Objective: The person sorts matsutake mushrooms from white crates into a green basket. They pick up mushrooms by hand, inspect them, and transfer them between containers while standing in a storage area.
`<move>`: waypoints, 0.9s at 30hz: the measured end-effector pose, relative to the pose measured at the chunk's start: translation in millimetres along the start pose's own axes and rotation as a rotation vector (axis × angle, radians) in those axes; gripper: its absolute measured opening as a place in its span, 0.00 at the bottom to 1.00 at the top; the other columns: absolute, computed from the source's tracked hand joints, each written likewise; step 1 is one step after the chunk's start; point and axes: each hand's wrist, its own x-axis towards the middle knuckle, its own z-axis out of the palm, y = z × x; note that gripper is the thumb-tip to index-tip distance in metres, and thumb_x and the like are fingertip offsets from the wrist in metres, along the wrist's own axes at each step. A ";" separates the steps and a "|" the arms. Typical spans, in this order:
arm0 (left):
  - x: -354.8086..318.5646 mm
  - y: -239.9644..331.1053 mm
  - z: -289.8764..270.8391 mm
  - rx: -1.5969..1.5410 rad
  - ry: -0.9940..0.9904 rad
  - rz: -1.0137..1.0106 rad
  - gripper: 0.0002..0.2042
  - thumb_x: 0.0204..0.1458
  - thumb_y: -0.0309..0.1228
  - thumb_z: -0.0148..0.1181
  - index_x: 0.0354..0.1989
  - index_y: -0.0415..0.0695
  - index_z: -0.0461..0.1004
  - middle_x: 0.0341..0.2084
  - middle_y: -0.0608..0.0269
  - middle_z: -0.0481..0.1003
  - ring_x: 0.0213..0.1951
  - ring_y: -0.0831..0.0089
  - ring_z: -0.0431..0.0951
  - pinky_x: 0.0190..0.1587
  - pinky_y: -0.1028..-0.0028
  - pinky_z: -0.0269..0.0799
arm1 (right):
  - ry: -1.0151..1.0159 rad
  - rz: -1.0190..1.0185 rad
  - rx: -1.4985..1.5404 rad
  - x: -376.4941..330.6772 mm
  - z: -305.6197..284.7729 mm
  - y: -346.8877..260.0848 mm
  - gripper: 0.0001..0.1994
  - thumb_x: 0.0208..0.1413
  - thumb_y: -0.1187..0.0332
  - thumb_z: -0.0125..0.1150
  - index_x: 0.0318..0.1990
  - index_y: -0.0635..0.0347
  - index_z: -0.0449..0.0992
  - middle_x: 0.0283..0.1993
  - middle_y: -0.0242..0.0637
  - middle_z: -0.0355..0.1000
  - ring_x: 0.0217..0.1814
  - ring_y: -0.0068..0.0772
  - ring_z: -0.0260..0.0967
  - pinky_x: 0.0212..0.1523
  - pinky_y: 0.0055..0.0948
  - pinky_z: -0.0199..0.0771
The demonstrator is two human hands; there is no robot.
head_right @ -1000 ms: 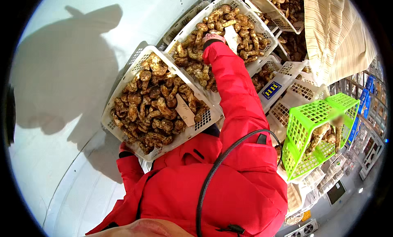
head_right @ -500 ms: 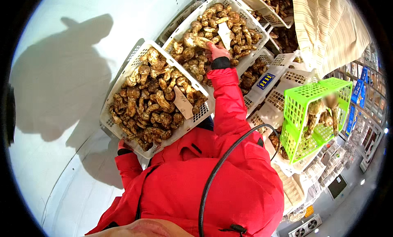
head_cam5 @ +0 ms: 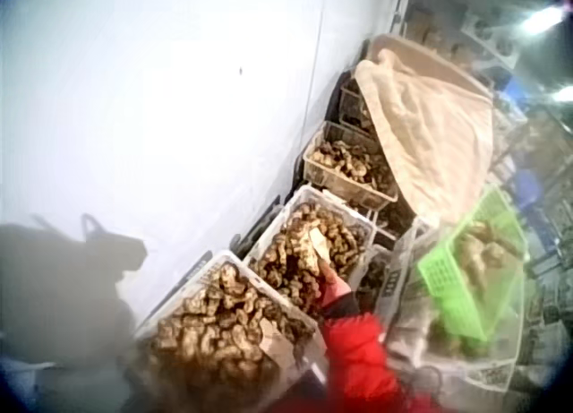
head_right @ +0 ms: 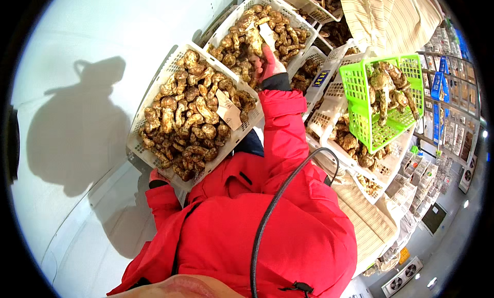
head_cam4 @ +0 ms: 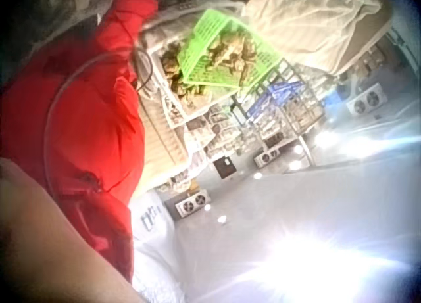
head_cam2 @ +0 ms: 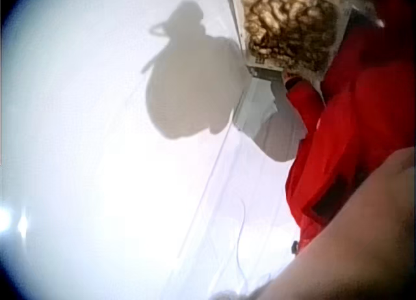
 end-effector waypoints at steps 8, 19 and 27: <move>4.0 4.8 4.7 0.064 0.027 -0.021 0.10 0.46 0.34 0.48 0.35 0.44 0.67 0.25 0.62 0.71 0.25 0.63 0.70 0.23 0.63 0.68 | 0.290 -0.266 -0.236 26.2 -41.4 -6.0 0.15 0.40 0.57 0.61 0.30 0.57 0.69 0.20 0.32 0.67 0.13 0.18 0.57 0.10 0.16 0.54; 7.1 13.1 8.0 0.496 0.224 -0.077 0.10 0.47 0.38 0.42 0.25 0.46 0.67 0.06 0.66 0.63 0.12 0.65 0.67 0.13 0.66 0.64 | 0.346 -0.092 -0.131 127.5 -73.8 -8.7 0.18 0.43 0.58 0.58 0.39 0.61 0.68 0.24 0.38 0.70 0.18 0.26 0.64 0.14 0.18 0.61; -29.4 4.8 59.0 0.106 0.411 -0.090 0.12 0.45 0.38 0.46 0.13 0.50 0.59 0.03 0.71 0.53 0.07 0.73 0.56 0.10 0.73 0.54 | 0.331 -0.296 -1.127 150.9 -51.8 26.0 0.26 0.39 0.58 0.56 0.47 0.63 0.64 0.44 0.42 0.66 0.42 0.37 0.66 0.40 0.31 0.65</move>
